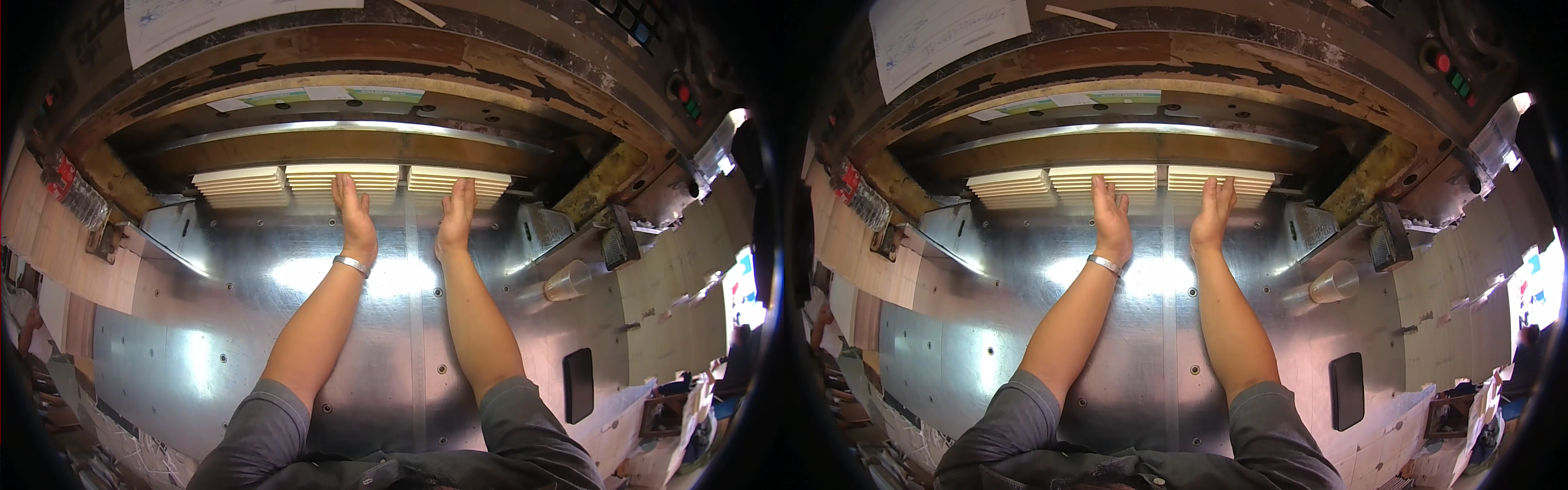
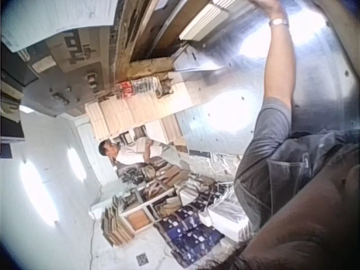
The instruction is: The person organizes stacks of paper by hand on a workbench and then aligns them inside a large industrial guillotine cutter.
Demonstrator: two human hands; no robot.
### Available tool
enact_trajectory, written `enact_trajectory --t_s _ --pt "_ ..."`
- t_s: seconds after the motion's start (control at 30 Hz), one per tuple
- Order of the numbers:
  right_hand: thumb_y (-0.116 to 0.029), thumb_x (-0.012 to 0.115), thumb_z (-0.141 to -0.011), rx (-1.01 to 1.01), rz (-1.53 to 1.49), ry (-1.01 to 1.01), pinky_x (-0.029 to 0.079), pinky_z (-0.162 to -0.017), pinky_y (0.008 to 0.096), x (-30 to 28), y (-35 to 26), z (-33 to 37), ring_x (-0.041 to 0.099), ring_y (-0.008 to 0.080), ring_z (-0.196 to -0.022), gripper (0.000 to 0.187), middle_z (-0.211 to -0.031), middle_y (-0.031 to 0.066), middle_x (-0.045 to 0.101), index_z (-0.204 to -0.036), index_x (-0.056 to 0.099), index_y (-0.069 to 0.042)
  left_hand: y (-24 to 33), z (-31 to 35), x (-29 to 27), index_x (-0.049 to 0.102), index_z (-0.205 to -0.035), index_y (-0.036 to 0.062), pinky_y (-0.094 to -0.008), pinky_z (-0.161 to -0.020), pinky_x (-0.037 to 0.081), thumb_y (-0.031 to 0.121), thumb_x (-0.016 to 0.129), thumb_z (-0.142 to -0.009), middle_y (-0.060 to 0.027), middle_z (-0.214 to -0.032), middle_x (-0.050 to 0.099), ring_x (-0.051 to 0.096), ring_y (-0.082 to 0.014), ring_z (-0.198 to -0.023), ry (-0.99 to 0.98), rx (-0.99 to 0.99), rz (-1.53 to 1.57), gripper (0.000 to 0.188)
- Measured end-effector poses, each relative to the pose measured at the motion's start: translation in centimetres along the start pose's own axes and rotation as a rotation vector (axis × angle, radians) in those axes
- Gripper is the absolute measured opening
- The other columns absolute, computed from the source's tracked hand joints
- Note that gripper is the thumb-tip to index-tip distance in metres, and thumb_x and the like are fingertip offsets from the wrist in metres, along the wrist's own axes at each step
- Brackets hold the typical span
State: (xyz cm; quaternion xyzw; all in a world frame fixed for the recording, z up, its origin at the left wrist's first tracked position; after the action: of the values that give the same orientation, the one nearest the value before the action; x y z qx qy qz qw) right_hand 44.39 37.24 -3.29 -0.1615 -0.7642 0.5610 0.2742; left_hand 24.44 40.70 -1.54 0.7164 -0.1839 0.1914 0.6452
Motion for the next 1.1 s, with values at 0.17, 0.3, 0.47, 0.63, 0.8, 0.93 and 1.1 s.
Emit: enact_trajectory --t_s 0.17,0.3,0.47,0.63,0.8,0.93,1.1 --pt "-0.056 0.048 -0.103 0.010 -0.062 -0.016 0.018 -0.125 0.0432 0.6 0.7 0.0 0.018 0.0266 -0.156 0.088 -0.167 0.0159 0.015 -0.161 0.012 0.000 0.1 -0.2 -0.5 -0.003 -0.161 0.0032 -0.0435 -0.128 0.014 0.056 0.031 -0.106 -0.0152 -0.169 -0.004 0.003 -0.0250 -0.158 -0.003 0.008 -0.014 0.083" --pt "-0.055 0.050 -0.103 -0.016 0.024 -0.004 0.019 -0.124 0.0427 -0.6 0.9 -0.5 0.020 0.0264 -0.155 0.087 -0.167 0.0133 0.017 -0.162 0.014 -0.002 -0.3 -0.3 -0.4 0.000 -0.161 0.0029 -0.0440 -0.128 0.014 0.058 0.033 -0.105 -0.0149 -0.169 -0.005 0.003 -0.0267 -0.157 -0.008 -0.012 0.017 0.085" --pt "-0.052 0.051 -0.104 -0.088 0.055 0.020 0.019 -0.123 0.0410 0.5 -0.2 0.1 0.025 0.0339 -0.150 0.084 -0.162 0.0223 0.021 -0.158 0.023 0.006 0.9 -0.2 -1.1 -0.001 -0.161 -0.0001 -0.0460 -0.127 0.015 0.063 0.032 -0.104 -0.0200 -0.169 0.003 0.005 -0.0317 -0.157 -0.006 0.013 -0.047 0.091" --pt "-0.053 0.050 -0.104 -0.088 0.104 0.086 0.025 -0.119 0.0415 0.4 -0.3 0.3 0.033 0.0337 -0.142 0.083 -0.158 0.0222 0.026 -0.158 0.024 0.005 3.9 -2.2 -5.9 0.014 -0.160 -0.0013 -0.0455 -0.126 0.016 0.063 0.031 -0.104 -0.0221 -0.167 0.014 0.014 -0.0327 -0.156 0.271 0.047 -0.045 0.087" --pt "-0.053 0.050 -0.104 -0.102 0.182 0.107 0.027 -0.118 0.0412 0.3 -0.7 0.4 0.037 0.0322 -0.139 0.083 -0.157 0.0219 0.027 -0.158 0.024 0.004 8.7 -5.8 -16.0 0.018 -0.160 -0.0004 -0.0478 -0.125 0.018 0.069 0.030 -0.102 -0.0206 -0.168 0.013 0.016 -0.0351 -0.155 0.534 0.244 -0.004 0.091" --pt "-0.050 0.049 -0.105 -0.047 0.113 0.084 0.028 -0.119 0.0399 0.9 -0.6 0.6 0.035 0.0315 -0.143 0.080 -0.159 0.0197 0.024 -0.159 0.023 0.004 9.9 -6.7 -18.6 0.015 -0.160 -0.0001 -0.0505 -0.125 0.018 0.072 0.028 -0.101 -0.0203 -0.168 0.011 0.013 -0.0357 -0.156 0.420 0.211 0.073 0.094" --pt "-0.049 0.048 -0.106 -0.061 0.078 0.087 0.028 -0.120 0.0394 0.2 -0.4 0.3 0.032 0.0315 -0.146 0.080 -0.160 0.0185 0.022 -0.158 0.022 0.005 10.1 -6.3 -17.4 0.006 -0.162 0.0031 -0.0520 -0.125 0.016 0.072 0.028 -0.101 -0.0189 -0.169 0.011 0.011 -0.0360 -0.156 0.388 0.193 0.077 0.095"
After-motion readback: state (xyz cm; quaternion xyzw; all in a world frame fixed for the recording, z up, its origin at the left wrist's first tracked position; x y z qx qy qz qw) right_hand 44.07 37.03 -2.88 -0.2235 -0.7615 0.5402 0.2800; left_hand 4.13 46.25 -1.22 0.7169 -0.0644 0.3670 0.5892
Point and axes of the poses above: each hand's wrist, its own z-axis away from the middle knuckle, its own x-axis out of the palm, y = z × x, the point moved 6 cm from there along -z, towards the middle knuckle
